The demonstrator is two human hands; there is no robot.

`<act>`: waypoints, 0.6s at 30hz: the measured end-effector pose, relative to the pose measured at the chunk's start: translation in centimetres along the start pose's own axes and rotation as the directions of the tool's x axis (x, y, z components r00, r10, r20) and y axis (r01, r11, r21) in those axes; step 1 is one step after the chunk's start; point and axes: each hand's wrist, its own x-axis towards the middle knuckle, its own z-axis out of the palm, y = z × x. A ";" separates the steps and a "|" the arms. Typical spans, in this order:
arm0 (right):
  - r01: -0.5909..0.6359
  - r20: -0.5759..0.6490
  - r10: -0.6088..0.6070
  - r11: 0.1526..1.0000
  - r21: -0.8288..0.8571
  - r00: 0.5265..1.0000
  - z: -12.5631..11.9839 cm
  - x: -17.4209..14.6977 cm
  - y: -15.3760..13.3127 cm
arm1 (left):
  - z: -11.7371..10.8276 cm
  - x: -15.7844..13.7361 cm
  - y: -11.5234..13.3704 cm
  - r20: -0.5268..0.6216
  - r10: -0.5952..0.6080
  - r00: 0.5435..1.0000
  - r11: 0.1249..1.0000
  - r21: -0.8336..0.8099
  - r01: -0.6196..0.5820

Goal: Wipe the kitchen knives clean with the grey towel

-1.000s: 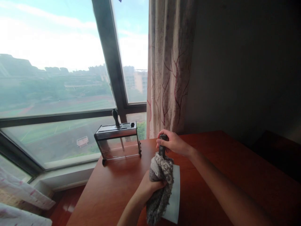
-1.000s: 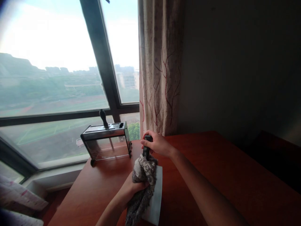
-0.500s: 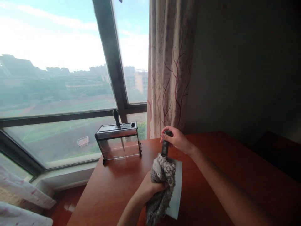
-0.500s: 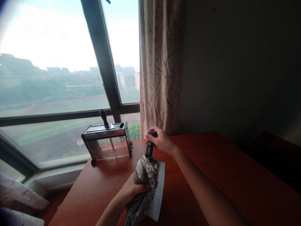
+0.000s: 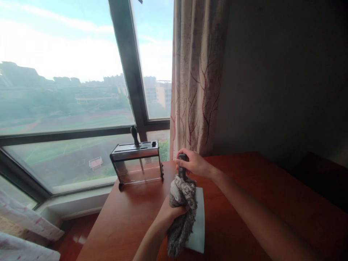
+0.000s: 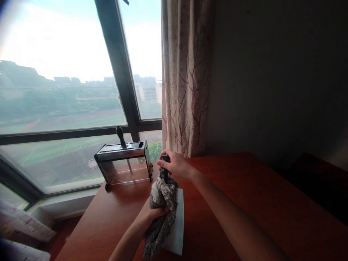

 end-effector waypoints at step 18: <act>-0.140 -0.081 0.114 0.825 -0.548 0.990 4.3 13.1 1.0 | -5.1 0.6 1.9 -0.310 -0.039 0.950 0.970 -0.239 -0.038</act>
